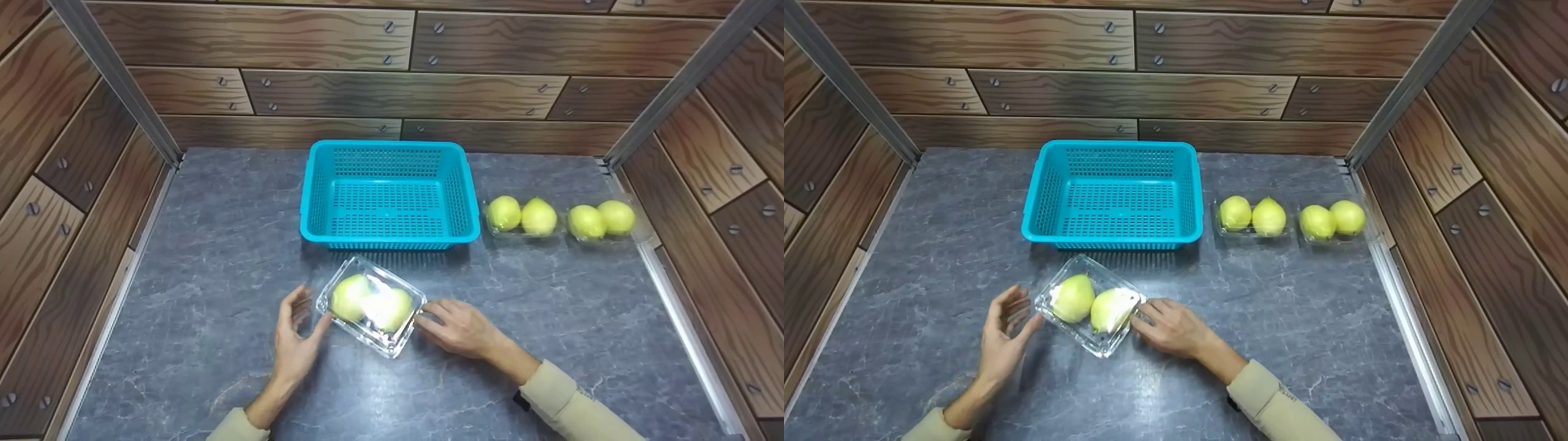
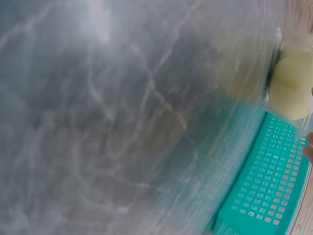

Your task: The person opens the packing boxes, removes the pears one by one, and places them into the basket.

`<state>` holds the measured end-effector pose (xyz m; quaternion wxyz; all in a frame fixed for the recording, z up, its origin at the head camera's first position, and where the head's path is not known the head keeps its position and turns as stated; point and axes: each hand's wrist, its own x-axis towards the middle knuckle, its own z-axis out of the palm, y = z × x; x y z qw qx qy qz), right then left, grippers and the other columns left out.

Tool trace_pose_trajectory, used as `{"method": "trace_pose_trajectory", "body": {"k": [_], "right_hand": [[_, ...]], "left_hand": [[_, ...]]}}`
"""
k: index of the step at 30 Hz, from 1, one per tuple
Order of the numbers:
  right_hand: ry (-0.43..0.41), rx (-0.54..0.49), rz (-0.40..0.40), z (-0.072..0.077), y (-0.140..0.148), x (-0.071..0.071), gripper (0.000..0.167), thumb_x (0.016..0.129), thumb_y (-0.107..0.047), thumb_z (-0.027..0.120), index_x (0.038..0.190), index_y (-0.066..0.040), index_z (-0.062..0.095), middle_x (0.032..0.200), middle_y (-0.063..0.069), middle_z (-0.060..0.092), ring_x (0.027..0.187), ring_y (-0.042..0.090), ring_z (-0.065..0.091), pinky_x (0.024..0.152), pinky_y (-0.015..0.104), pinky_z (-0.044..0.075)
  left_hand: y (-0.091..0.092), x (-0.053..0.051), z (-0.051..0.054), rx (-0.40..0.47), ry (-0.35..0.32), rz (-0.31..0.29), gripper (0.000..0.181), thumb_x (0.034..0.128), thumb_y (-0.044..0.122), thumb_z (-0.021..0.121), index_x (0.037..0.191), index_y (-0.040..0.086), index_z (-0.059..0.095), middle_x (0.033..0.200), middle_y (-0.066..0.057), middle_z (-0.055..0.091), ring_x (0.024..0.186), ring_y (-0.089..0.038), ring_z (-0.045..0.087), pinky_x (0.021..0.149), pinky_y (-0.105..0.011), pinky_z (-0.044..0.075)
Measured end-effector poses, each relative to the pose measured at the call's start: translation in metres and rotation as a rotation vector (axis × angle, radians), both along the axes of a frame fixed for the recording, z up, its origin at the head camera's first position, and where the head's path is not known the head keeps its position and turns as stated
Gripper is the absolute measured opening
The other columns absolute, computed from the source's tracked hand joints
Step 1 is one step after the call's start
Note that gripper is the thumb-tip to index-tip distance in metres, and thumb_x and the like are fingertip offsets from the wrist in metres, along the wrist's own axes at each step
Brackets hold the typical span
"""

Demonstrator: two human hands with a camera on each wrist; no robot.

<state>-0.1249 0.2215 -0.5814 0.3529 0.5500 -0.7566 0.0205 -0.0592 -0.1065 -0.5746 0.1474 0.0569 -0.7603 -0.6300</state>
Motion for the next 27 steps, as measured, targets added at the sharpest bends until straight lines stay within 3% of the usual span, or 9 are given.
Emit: {"method": "trace_pose_trajectory", "body": {"k": [4, 7, 12, 17, 23, 27], "right_hand": [[0.015, 0.001, 0.024, 0.000, 0.001, -0.004, 0.029, 0.110, -0.025, 0.048, 0.110, -0.012, 0.075, 0.102, 0.008, 0.077, 0.089, 0.022, 0.073, 0.076, 0.033, 0.068], [0.032, 0.005, 0.036, 0.000, 0.001, -0.006, 0.032, 0.112, -0.024, 0.045, 0.109, -0.013, 0.075, 0.101, 0.008, 0.077, 0.089, 0.022, 0.074, 0.078, 0.033, 0.068], [0.059, 0.027, 0.044, 0.000, 0.001, -0.009, 0.034, 0.113, -0.023, 0.043, 0.107, -0.014, 0.075, 0.099, 0.006, 0.077, 0.089, 0.021, 0.074, 0.080, 0.033, 0.067], [0.051, 0.049, 0.052, -0.002, 0.001, -0.010, 0.036, 0.113, -0.021, 0.040, 0.106, -0.014, 0.075, 0.101, 0.006, 0.076, 0.090, 0.021, 0.074, 0.080, 0.033, 0.067], [0.031, 0.068, 0.039, -0.003, 0.001, -0.010, 0.040, 0.115, -0.022, 0.035, 0.106, -0.015, 0.073, 0.104, 0.006, 0.076, 0.092, 0.021, 0.073, 0.081, 0.033, 0.067], [0.030, 0.075, 0.034, -0.004, 0.000, -0.010, 0.040, 0.115, -0.022, 0.034, 0.107, -0.016, 0.073, 0.104, 0.006, 0.075, 0.093, 0.021, 0.073, 0.081, 0.033, 0.067]], "left_hand": [[0.003, 0.004, 0.001, 0.105, -0.120, 0.009, 0.070, 0.0922, 0.002, 0.077, 0.152, -0.002, 0.041, 0.143, -0.023, 0.054, 0.130, -0.040, 0.058, 0.111, -0.037, 0.056], [0.007, 0.006, 0.000, 0.159, -0.183, 0.002, 0.074, 0.0935, 0.002, 0.076, 0.156, 0.000, 0.036, 0.147, -0.023, 0.050, 0.128, -0.037, 0.059, 0.106, -0.031, 0.058], [0.013, 0.010, -0.007, 0.241, -0.237, 0.030, 0.076, 0.0948, 0.001, 0.073, 0.159, 0.002, 0.032, 0.148, -0.022, 0.047, 0.118, -0.022, 0.064, 0.093, -0.015, 0.058], [0.019, 0.011, -0.010, 0.367, -0.300, 0.047, 0.078, 0.0966, 0.000, 0.069, 0.160, 0.002, 0.025, 0.141, -0.021, 0.048, 0.101, -0.006, 0.067, 0.086, -0.020, 0.064], [0.026, 0.009, -0.012, 0.537, -0.326, 0.053, 0.078, 0.0934, -0.008, 0.064, 0.159, -0.002, 0.023, 0.123, -0.011, 0.052, 0.090, -0.007, 0.068, 0.085, -0.024, 0.067], [0.030, 0.009, -0.014, 0.606, -0.332, 0.043, 0.080, 0.0916, -0.011, 0.063, 0.159, -0.002, 0.021, 0.119, -0.008, 0.050, 0.088, -0.006, 0.067, 0.085, -0.024, 0.067]]}}
